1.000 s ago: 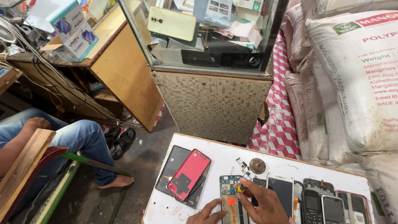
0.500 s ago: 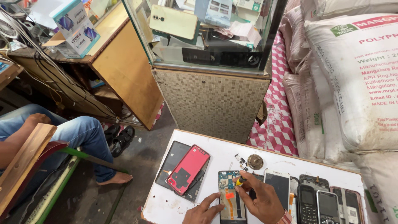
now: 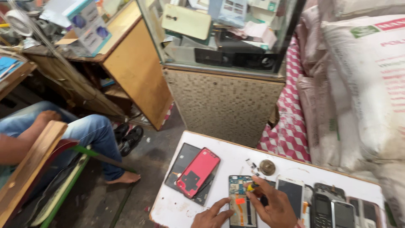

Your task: The person uses a yellow-handled screwdriver to unscrew components on a disassembled mobile phone motherboard. The person holds the phone frame steady with the left hand while turning the screwdriver with the right hand.

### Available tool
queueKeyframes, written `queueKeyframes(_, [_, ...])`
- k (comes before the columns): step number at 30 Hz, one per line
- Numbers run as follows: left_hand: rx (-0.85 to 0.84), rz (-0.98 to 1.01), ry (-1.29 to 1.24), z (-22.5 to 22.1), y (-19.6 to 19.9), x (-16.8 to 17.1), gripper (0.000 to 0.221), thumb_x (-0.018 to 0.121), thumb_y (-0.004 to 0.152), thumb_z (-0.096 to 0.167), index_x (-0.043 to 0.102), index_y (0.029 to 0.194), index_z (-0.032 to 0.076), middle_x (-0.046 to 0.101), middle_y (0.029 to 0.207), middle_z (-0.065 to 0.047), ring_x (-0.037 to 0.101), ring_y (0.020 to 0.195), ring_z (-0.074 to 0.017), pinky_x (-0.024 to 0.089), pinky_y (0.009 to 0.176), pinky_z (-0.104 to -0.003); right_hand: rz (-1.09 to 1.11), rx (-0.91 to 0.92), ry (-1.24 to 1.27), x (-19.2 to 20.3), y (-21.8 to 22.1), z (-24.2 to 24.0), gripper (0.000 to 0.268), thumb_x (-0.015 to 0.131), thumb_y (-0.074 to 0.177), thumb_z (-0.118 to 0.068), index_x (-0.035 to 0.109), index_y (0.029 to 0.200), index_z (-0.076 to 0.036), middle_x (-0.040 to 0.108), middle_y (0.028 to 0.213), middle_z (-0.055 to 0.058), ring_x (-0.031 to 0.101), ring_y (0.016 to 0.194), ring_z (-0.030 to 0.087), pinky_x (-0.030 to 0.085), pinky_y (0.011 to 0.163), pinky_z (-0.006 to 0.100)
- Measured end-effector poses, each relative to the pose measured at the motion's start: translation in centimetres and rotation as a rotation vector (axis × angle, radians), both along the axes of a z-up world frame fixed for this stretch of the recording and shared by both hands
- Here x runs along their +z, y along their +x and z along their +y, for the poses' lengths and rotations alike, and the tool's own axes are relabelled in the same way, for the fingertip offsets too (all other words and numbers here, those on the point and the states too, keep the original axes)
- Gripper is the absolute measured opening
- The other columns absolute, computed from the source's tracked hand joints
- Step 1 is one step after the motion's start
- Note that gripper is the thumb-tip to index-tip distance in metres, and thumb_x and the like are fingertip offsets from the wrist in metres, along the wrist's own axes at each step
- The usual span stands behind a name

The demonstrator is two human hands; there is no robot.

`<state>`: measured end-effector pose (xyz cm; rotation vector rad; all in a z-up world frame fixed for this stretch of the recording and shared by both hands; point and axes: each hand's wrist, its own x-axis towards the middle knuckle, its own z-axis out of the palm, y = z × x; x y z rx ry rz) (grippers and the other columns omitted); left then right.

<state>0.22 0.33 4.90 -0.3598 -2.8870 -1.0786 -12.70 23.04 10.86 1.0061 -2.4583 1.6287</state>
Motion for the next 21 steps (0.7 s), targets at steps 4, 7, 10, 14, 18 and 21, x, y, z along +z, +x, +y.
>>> queueKeyframes(4, [0.024,0.049,-0.013,0.1,0.7,1.6,0.033,0.064,0.091,0.007,0.076,0.120,0.016,0.058,0.150,-0.008,0.077,0.091,-0.0275,0.061,0.072,-0.039,0.034,-0.050,0.059,-1.0,-0.1,0.0,0.073,0.080,0.080,-0.009,0.040,0.142,-0.013,0.083,0.097,0.010,0.084,0.077,0.020,0.065,0.066,0.037])
queueKeyframes(7, [0.040,0.007,0.009,-0.1,1.2,2.9,0.034,0.065,0.089,0.010,0.075,0.121,0.016,0.057,0.151,-0.006,0.075,0.088,-0.0287,0.059,0.073,-0.039,-0.014,-0.073,0.081,-1.5,0.1,0.0,0.071,0.077,0.080,-0.007,0.040,0.140,-0.013,0.082,0.100,0.012,0.083,0.077,0.021,0.066,0.068,0.038])
queueKeyframes(10, [0.000,-0.037,0.008,-0.4,1.2,4.3,0.036,0.067,0.088,0.014,0.074,0.124,0.015,0.055,0.152,-0.007,0.073,0.090,-0.0305,0.057,0.074,-0.041,-0.054,-0.096,0.105,-1.4,0.0,-0.1,0.068,0.075,0.081,-0.006,0.041,0.139,-0.014,0.080,0.101,0.014,0.082,0.081,0.023,0.067,0.073,0.040])
queueKeyframes(14, [0.131,-0.080,-0.046,0.7,1.7,4.6,0.033,0.066,0.092,0.017,0.075,0.123,0.022,0.059,0.153,0.003,0.073,0.083,-0.0260,0.057,0.072,-0.039,-0.046,-0.068,0.110,-1.4,0.1,-0.2,0.066,0.072,0.082,-0.006,0.040,0.139,-0.014,0.080,0.102,0.014,0.082,0.084,0.023,0.067,0.076,0.040])
queueKeyframes(18, [0.034,-0.018,0.038,-0.1,1.6,4.0,0.039,0.074,0.084,0.020,0.073,0.123,0.016,0.055,0.153,-0.006,0.074,0.086,-0.0288,0.057,0.069,-0.040,-0.020,-0.068,0.060,-1.6,0.6,-0.5,0.065,0.072,0.083,-0.005,0.041,0.139,-0.015,0.079,0.102,0.015,0.081,0.087,0.023,0.067,0.078,0.041])
queueKeyframes(21, [0.004,0.000,0.006,-0.6,1.5,4.3,0.044,0.074,0.085,0.021,0.073,0.129,0.017,0.055,0.159,-0.005,0.074,0.090,-0.0272,0.058,0.071,-0.038,-0.038,-0.084,0.145,-1.3,0.3,-0.5,0.065,0.073,0.083,-0.006,0.039,0.138,-0.016,0.080,0.102,0.013,0.081,0.085,0.022,0.067,0.077,0.040])
